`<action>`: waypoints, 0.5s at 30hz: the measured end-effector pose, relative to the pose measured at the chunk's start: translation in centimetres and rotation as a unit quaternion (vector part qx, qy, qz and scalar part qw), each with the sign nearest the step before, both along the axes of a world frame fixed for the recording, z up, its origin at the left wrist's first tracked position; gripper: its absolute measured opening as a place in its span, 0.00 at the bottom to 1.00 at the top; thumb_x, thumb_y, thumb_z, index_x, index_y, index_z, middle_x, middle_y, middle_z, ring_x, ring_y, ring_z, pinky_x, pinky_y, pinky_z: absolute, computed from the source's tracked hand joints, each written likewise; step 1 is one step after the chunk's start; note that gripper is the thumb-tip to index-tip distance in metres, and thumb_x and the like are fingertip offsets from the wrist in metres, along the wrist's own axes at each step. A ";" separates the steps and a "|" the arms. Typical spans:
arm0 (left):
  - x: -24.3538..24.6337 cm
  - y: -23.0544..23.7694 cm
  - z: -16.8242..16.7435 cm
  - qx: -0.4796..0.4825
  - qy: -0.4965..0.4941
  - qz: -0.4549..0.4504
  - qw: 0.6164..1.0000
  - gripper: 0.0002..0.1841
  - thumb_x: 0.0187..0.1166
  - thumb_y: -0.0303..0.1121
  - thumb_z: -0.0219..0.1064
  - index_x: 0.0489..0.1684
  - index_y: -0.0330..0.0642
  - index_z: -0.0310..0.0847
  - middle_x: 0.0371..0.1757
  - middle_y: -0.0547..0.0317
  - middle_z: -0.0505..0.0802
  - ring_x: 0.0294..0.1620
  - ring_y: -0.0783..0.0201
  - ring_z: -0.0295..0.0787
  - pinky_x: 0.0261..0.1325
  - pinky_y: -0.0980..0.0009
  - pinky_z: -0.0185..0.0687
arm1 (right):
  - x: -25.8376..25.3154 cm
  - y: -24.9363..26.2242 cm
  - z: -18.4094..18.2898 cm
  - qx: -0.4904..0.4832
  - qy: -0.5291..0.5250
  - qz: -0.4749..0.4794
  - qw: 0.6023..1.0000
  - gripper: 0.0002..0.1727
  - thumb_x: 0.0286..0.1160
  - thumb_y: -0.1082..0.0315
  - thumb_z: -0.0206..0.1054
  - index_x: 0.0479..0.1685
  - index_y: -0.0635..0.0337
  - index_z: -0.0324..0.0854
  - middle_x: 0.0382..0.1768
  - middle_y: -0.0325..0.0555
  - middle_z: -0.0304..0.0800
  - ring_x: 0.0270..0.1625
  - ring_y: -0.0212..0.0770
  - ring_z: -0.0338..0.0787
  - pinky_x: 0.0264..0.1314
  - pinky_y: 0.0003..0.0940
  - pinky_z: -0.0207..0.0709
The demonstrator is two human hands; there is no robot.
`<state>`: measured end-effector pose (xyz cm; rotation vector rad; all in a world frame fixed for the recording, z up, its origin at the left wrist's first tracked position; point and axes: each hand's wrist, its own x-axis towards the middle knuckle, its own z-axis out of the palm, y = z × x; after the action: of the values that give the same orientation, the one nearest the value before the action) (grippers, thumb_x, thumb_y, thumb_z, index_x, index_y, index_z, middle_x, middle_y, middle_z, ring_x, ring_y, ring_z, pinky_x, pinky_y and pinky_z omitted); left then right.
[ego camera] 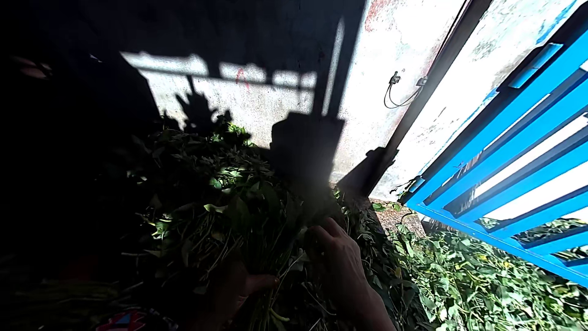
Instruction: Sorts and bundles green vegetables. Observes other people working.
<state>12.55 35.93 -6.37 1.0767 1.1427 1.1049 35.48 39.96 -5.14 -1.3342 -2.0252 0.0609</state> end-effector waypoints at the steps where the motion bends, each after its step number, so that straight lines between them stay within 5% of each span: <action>1: 0.0 0.0 -0.1 0.001 0.015 -0.010 1.000 0.28 0.41 0.19 0.89 0.45 0.34 0.82 0.39 0.48 0.95 0.41 0.54 0.96 0.48 0.58 0.96 | 0.1 0.1 0.0 -0.020 0.010 0.008 1.000 0.08 0.71 0.57 0.66 0.32 0.46 0.89 0.34 0.35 0.83 0.38 0.36 0.88 0.32 0.38 0.84; 3: 0.0 -0.1 -0.1 0.008 0.035 -0.039 0.999 0.30 0.41 0.19 0.89 0.49 0.35 0.82 0.43 0.51 0.96 0.45 0.57 0.97 0.51 0.60 0.96 | 0.6 0.2 0.1 -0.121 0.161 0.047 0.978 0.09 0.74 0.61 0.63 0.34 0.49 0.90 0.36 0.35 0.84 0.39 0.33 0.86 0.36 0.34 0.82; 5: 0.0 -0.2 0.3 0.014 0.035 -0.068 0.997 0.32 0.43 0.18 0.88 0.53 0.37 0.82 0.47 0.54 0.96 0.48 0.58 0.97 0.54 0.60 0.96 | 1.3 0.4 0.3 -0.211 0.422 0.066 0.879 0.13 0.80 0.66 0.60 0.36 0.57 0.90 0.28 0.41 0.84 0.28 0.35 0.82 0.30 0.31 0.78; 8: -0.2 -0.5 0.6 0.016 0.032 -0.042 0.998 0.31 0.42 0.18 0.87 0.52 0.38 0.83 0.45 0.55 0.96 0.46 0.59 0.96 0.51 0.62 0.96 | 3.3 0.8 -0.8 -0.213 0.552 -0.021 0.806 0.12 0.77 0.66 0.58 0.35 0.58 0.88 0.19 0.40 0.78 0.20 0.33 0.76 0.24 0.29 0.73; 11: 0.2 0.2 0.7 0.028 -0.017 0.119 0.992 0.27 0.39 0.16 0.84 0.44 0.31 0.81 0.36 0.46 0.94 0.36 0.54 0.96 0.41 0.60 0.96 | 5.8 -0.7 -5.7 -0.319 0.450 -0.025 0.834 0.14 0.80 0.63 0.60 0.33 0.60 0.88 0.22 0.41 0.84 0.23 0.34 0.83 0.27 0.31 0.80; 13: 0.0 1.2 0.2 0.033 -0.054 0.234 0.970 0.26 0.39 0.13 0.82 0.42 0.27 0.78 0.33 0.41 0.93 0.32 0.50 0.95 0.37 0.57 0.96 | 7.1 -1.7 -9.7 -0.521 0.220 0.057 0.822 0.15 0.81 0.58 0.66 0.49 0.59 0.92 0.39 0.47 0.94 0.41 0.40 0.92 0.47 0.43 0.85; 15: -0.6 1.9 -0.2 0.022 -0.067 0.301 0.951 0.27 0.41 0.11 0.81 0.45 0.26 0.78 0.34 0.40 0.92 0.31 0.50 0.94 0.36 0.57 0.95 | 6.6 -1.8 -14.1 -0.614 0.023 0.036 0.788 0.18 0.71 0.54 0.74 0.50 0.56 0.93 0.47 0.53 0.95 0.53 0.53 0.93 0.61 0.62 0.82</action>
<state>11.94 37.84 -6.55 0.6775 1.3825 1.6559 42.05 38.14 -19.23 -1.8891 -1.9531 1.6686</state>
